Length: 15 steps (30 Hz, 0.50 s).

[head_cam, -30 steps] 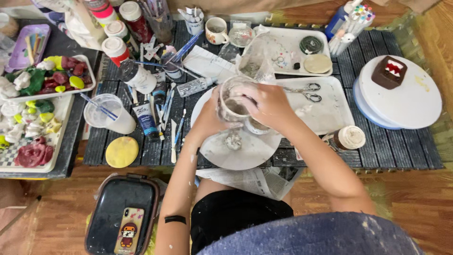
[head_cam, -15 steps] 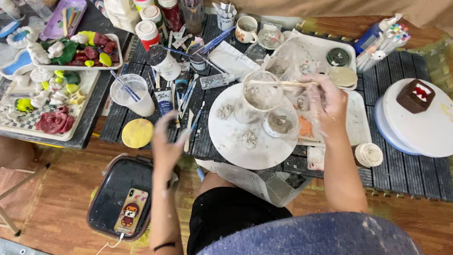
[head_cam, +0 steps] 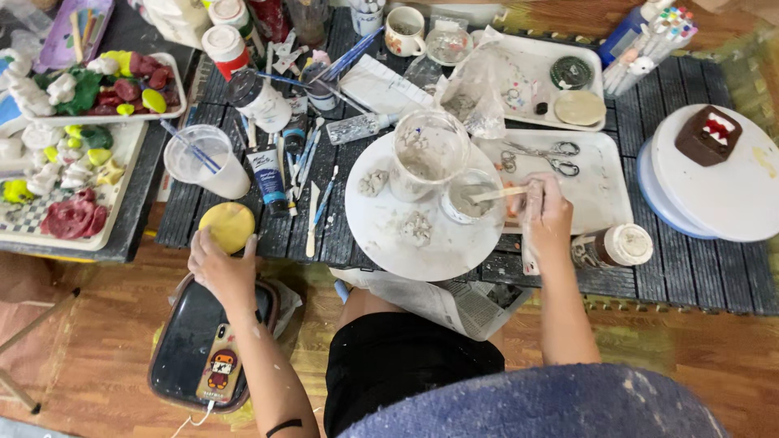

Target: The person kneads a lump of gray clay on a white plate, then uses a wooden stick to scrape and mix a gray paste in a plastic cup. They repeatedly transfer the paste between the cup and the plate, kneading it by hand and using the stick to blend it.

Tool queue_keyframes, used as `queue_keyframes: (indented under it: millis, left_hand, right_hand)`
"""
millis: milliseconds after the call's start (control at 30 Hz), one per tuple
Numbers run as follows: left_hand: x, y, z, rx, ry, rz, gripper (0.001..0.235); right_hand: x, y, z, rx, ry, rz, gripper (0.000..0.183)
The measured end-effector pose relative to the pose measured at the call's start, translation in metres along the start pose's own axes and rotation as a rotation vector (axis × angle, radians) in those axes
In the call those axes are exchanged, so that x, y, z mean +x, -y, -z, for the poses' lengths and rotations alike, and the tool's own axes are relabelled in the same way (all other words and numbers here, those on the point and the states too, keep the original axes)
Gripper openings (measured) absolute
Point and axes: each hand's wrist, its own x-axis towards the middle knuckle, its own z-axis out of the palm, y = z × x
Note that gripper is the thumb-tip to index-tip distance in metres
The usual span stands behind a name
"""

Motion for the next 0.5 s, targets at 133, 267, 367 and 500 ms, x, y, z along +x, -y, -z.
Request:
queue_keyframes:
  millis: [133, 267, 367, 500]
  left_hand:
    - [0.002, -0.008, 0.007, 0.029, 0.003, -0.005, 0.077]
    - [-0.002, -0.012, 0.02, -0.08, -0.122, -0.144, 0.042]
    - [-0.009, -0.015, 0.024, -0.402, -0.13, 0.098, 0.025]
    - [-0.017, -0.02, 0.024, -1.008, -0.184, 0.185, 0.028]
  right_hand:
    - [0.011, -0.007, -0.01, -0.031, 0.044, 0.107, 0.02]
    - [0.011, -0.004, -0.004, 0.036, -0.107, 0.143, 0.037]
    - [-0.01, 0.018, -0.019, 0.154, -0.478, 0.372, 0.039]
    - [-0.052, 0.082, -0.067, 0.246, -0.188, 0.798, 0.014]
